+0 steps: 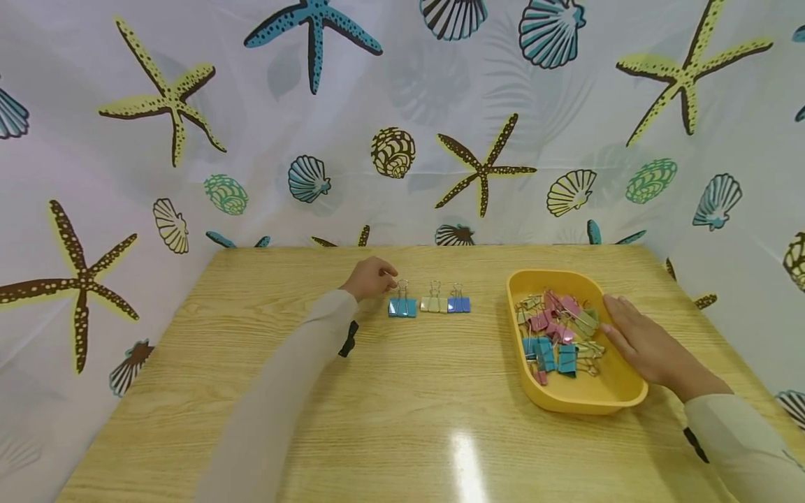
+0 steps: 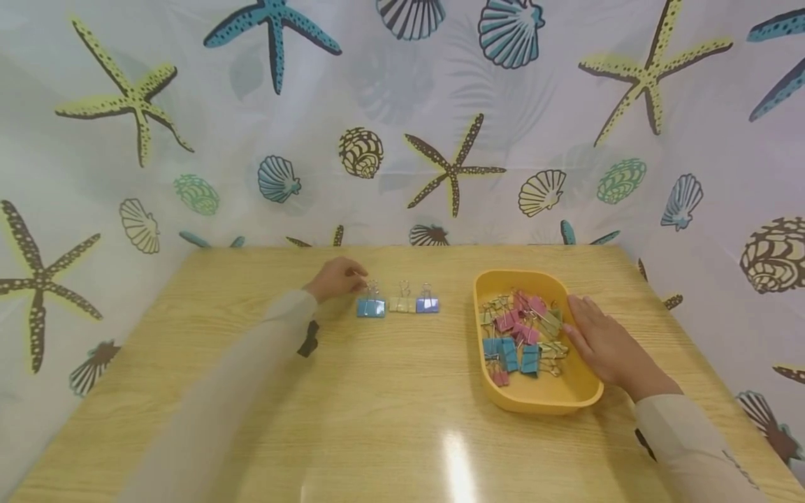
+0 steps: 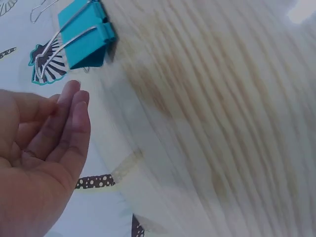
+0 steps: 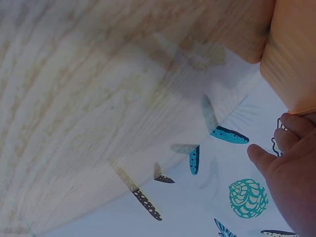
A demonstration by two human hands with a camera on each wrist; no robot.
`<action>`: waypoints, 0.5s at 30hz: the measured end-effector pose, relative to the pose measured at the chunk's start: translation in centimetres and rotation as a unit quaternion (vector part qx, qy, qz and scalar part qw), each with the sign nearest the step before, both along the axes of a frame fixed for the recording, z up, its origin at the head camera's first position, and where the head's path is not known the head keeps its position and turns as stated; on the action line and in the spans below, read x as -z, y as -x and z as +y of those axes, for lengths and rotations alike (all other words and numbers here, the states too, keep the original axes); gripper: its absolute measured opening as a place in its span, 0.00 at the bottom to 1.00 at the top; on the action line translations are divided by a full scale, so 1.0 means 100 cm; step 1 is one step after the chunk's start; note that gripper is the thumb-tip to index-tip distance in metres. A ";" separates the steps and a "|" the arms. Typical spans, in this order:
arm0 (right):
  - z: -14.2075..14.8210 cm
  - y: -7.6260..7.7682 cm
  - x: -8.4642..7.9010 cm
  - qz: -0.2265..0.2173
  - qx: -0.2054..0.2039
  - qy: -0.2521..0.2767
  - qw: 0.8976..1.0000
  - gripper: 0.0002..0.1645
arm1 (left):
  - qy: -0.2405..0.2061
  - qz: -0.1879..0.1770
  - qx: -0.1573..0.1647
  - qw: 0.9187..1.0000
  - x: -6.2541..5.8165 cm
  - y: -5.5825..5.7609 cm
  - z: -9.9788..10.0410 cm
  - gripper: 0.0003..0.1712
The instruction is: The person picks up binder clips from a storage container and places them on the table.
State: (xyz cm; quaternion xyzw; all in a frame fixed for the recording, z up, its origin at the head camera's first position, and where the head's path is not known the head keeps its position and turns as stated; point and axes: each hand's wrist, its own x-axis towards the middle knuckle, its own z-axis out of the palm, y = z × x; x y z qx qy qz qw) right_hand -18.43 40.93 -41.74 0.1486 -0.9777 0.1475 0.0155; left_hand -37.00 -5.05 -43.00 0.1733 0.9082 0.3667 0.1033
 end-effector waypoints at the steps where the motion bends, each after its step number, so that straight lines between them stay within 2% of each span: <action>1: 0.000 0.000 0.000 -0.001 0.001 0.000 1.000 0.37 | 0.012 -0.003 0.004 1.000 -0.001 -0.002 -0.002 0.16; 5: 0.001 0.000 -0.001 -0.006 -0.002 0.002 1.000 0.37 | 0.075 -0.004 0.035 0.997 -0.007 -0.010 -0.012 0.17; 7: 0.002 0.001 0.000 -0.002 -0.004 0.003 1.000 0.37 | 0.090 -0.010 0.054 0.994 -0.012 -0.015 -0.015 0.17; 11: 0.004 0.002 0.002 0.010 -0.008 0.006 1.000 0.36 | 0.100 -0.008 0.076 0.992 -0.019 -0.023 -0.014 0.18; 15: 0.005 0.002 0.004 0.008 -0.009 0.012 1.000 0.37 | 0.102 0.009 0.073 0.992 -0.015 -0.026 -0.010 0.19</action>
